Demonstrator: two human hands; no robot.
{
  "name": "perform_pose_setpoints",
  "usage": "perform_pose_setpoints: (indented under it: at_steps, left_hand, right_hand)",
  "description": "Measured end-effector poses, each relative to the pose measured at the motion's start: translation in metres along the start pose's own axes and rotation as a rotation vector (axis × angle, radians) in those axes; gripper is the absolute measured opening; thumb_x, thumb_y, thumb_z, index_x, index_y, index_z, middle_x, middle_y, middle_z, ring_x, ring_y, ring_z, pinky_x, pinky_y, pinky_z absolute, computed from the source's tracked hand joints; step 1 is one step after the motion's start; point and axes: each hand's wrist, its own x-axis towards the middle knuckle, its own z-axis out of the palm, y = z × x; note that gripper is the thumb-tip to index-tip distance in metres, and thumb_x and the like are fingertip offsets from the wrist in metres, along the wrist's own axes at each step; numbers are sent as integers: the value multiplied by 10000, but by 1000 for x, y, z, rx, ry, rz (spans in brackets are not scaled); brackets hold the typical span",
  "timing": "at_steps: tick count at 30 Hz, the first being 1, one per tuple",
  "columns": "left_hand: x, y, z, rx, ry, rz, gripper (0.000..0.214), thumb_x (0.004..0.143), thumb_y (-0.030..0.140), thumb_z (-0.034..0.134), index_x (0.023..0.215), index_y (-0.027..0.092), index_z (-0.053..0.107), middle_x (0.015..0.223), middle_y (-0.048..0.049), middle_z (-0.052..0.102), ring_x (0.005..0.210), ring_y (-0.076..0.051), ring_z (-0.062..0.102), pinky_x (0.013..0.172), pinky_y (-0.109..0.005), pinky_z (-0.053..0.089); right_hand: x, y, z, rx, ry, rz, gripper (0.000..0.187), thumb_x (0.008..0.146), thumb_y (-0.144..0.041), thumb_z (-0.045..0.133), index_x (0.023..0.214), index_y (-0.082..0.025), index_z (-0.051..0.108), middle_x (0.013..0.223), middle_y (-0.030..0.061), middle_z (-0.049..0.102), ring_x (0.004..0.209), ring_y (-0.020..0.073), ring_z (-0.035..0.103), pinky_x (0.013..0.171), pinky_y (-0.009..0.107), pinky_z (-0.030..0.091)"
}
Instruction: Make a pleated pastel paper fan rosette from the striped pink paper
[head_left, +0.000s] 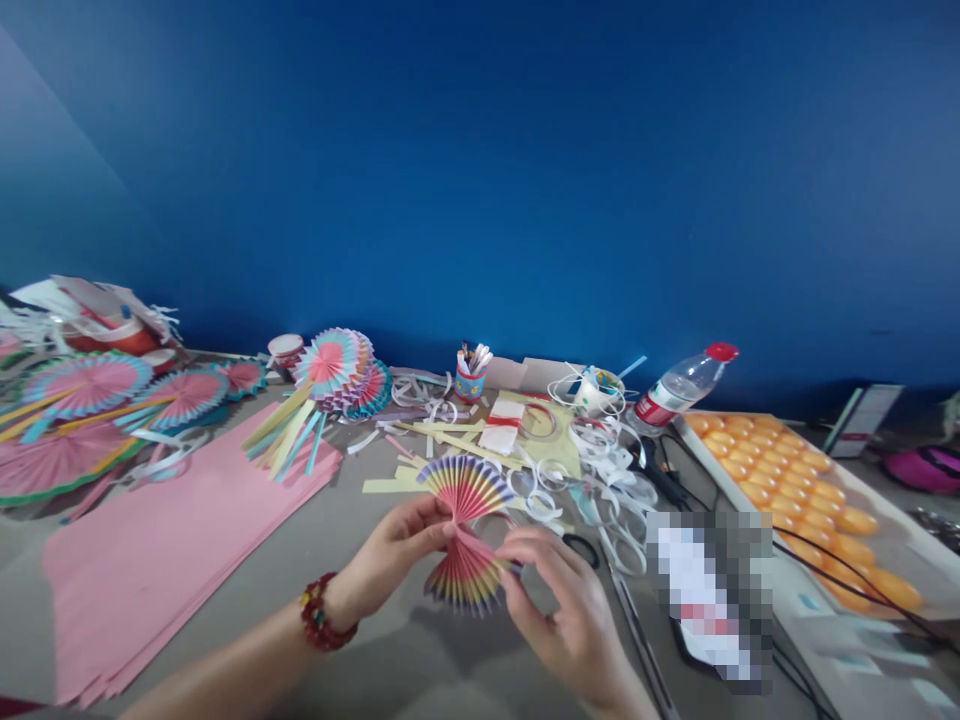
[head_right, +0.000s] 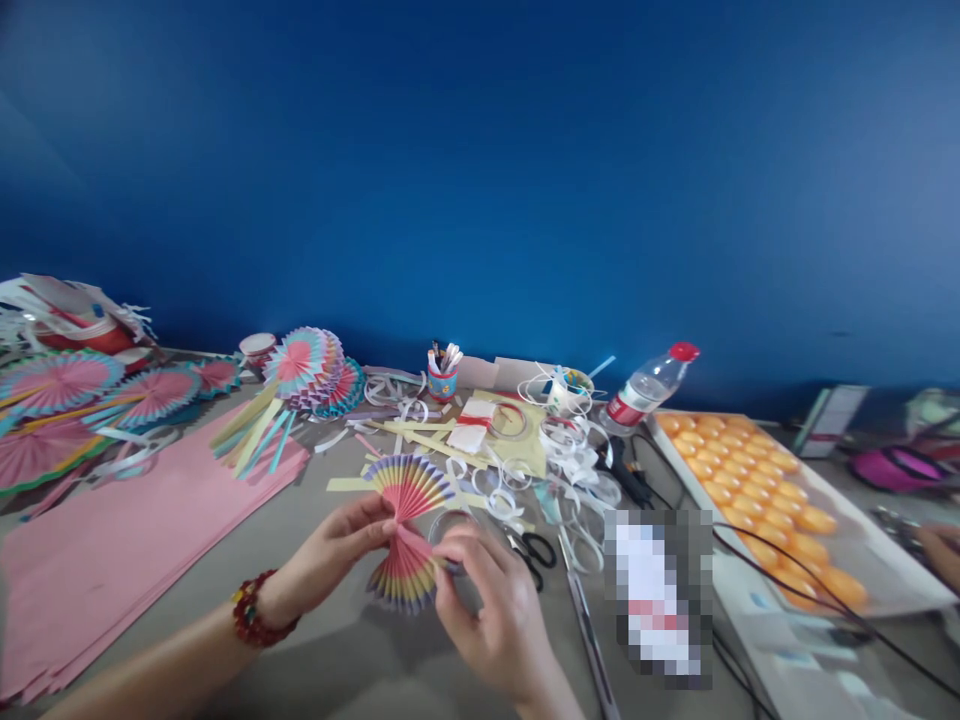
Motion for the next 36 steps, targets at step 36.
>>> perform_pose_setpoints:
  at_steps: [36]
  left_hand:
    - [1,9,5,81,-2,80,290,815,412,714,879,139,638,798,-20,649,732,-126,561,695,-228,436]
  right_hand:
    - [20,-11,-29,-140,-228,180,122,900,-207,514,996,-250,577,876,8,691,763,158,663,670,229,498]
